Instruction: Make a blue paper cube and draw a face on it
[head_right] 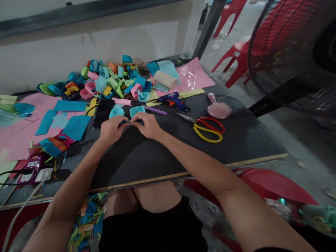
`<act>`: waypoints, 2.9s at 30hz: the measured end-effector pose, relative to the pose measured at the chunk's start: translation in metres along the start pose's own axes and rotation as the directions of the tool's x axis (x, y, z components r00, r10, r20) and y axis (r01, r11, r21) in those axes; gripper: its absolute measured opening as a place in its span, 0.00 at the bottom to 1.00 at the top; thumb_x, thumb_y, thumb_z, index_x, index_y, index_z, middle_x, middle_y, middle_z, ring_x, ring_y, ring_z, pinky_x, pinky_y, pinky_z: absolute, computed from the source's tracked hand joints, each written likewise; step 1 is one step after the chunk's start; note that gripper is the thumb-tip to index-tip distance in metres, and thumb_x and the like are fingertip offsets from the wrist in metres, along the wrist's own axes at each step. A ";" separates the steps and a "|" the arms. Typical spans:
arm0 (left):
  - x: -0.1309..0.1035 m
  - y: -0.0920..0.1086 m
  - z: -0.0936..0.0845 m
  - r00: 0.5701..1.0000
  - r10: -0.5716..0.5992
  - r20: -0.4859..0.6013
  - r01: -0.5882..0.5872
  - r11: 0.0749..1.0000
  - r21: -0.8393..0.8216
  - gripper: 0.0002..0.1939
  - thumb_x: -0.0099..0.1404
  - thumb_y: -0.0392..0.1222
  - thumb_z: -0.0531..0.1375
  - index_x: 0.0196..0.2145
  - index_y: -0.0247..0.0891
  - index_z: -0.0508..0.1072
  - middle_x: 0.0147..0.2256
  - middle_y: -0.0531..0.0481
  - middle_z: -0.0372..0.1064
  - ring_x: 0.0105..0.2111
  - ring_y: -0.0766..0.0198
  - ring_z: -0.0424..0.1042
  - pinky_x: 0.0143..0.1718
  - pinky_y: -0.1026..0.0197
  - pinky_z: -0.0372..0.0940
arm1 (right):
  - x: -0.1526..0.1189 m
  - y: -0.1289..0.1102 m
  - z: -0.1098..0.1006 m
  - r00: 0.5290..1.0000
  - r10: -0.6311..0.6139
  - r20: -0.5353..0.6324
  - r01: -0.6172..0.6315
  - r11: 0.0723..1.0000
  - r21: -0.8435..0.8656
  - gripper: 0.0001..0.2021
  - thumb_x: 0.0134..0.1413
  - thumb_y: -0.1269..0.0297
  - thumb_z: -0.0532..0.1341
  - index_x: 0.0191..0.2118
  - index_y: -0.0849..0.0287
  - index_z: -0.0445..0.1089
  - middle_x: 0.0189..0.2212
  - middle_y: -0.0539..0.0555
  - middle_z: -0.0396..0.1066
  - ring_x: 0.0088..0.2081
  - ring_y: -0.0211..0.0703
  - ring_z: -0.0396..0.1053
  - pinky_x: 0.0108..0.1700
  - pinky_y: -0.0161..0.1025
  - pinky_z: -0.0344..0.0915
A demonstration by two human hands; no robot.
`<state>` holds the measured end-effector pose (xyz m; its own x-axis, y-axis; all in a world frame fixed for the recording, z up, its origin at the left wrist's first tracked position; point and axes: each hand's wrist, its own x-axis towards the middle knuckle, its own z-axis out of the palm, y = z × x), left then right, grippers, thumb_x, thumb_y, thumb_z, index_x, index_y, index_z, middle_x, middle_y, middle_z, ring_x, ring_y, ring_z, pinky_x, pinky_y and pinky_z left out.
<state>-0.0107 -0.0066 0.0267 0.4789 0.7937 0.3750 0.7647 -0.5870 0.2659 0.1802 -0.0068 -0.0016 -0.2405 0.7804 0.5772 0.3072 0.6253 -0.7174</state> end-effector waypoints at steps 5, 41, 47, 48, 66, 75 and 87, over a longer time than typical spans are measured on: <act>0.000 -0.007 0.012 0.999 -0.029 0.015 0.029 0.998 -0.059 0.08 0.68 0.42 0.57 0.41 0.39 0.74 0.38 0.47 0.76 0.40 0.60 0.75 0.37 0.61 0.67 | -0.001 0.000 0.000 0.996 0.090 0.022 -0.090 0.996 -0.009 0.05 0.55 0.62 0.65 0.33 0.57 0.76 0.32 0.53 0.78 0.36 0.44 0.74 0.41 0.41 0.69; -0.004 -0.006 0.023 0.901 -0.433 -0.023 0.252 0.565 -0.786 0.26 0.48 0.41 0.71 0.39 0.41 0.61 0.23 0.59 0.70 0.21 0.70 0.70 0.21 0.69 0.60 | -0.004 -0.016 -0.002 0.964 0.161 0.211 -0.155 0.987 -0.046 0.10 0.58 0.62 0.59 0.37 0.59 0.77 0.28 0.51 0.78 0.29 0.38 0.73 0.35 0.35 0.64; -0.003 0.000 0.027 0.876 -0.482 0.000 0.242 0.440 -0.865 0.17 0.48 0.49 0.71 0.28 0.36 0.70 0.20 0.57 0.68 0.16 0.75 0.62 0.17 0.69 0.54 | -0.003 -0.012 0.000 0.937 0.240 0.252 -0.283 0.947 0.150 0.13 0.57 0.57 0.60 0.30 0.60 0.76 0.27 0.52 0.78 0.24 0.37 0.73 0.31 0.34 0.66; -0.003 0.000 0.028 0.864 -0.503 -0.007 0.229 0.405 -0.885 0.18 0.49 0.51 0.70 0.25 0.36 0.70 0.18 0.58 0.65 0.15 0.76 0.59 0.16 0.69 0.52 | -0.003 -0.012 0.002 0.931 0.260 0.254 -0.315 0.926 0.208 0.14 0.56 0.54 0.61 0.30 0.60 0.77 0.27 0.53 0.78 0.24 0.37 0.73 0.30 0.35 0.67; -0.001 -0.006 0.028 0.920 -0.389 0.045 0.200 0.368 -0.908 0.18 0.53 0.54 0.68 0.23 0.37 0.70 0.17 0.57 0.63 0.17 0.74 0.60 0.17 0.69 0.54 | -0.007 -0.014 0.012 0.916 0.347 0.202 -0.399 0.845 0.356 0.19 0.54 0.48 0.62 0.32 0.62 0.78 0.29 0.56 0.78 0.20 0.35 0.72 0.24 0.33 0.64; -0.006 -0.006 0.021 0.947 -0.292 -0.134 0.159 0.788 -0.595 0.06 0.59 0.42 0.64 0.33 0.38 0.77 0.34 0.48 0.77 0.32 0.66 0.74 0.27 0.67 0.63 | -0.010 -0.015 0.009 0.930 0.283 0.235 -0.323 0.934 0.153 0.15 0.60 0.57 0.57 0.33 0.61 0.77 0.26 0.52 0.77 0.24 0.37 0.74 0.31 0.34 0.67; -0.015 0.012 0.020 0.883 0.071 -0.465 -0.189 0.959 -0.213 0.08 0.63 0.32 0.58 0.38 0.38 0.76 0.39 0.47 0.79 0.39 0.63 0.76 0.40 0.60 0.71 | -0.011 -0.024 0.006 0.964 0.221 0.150 -0.244 0.957 0.157 0.24 0.60 0.46 0.55 0.29 0.63 0.75 0.19 0.47 0.63 0.24 0.34 0.58 0.29 0.33 0.53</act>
<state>-0.0005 -0.0228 0.0068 0.2765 0.5848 0.7626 0.5505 -0.7468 0.3731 0.1703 -0.0304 0.0065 -0.3018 0.8910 0.3393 0.2076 0.4087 -0.8887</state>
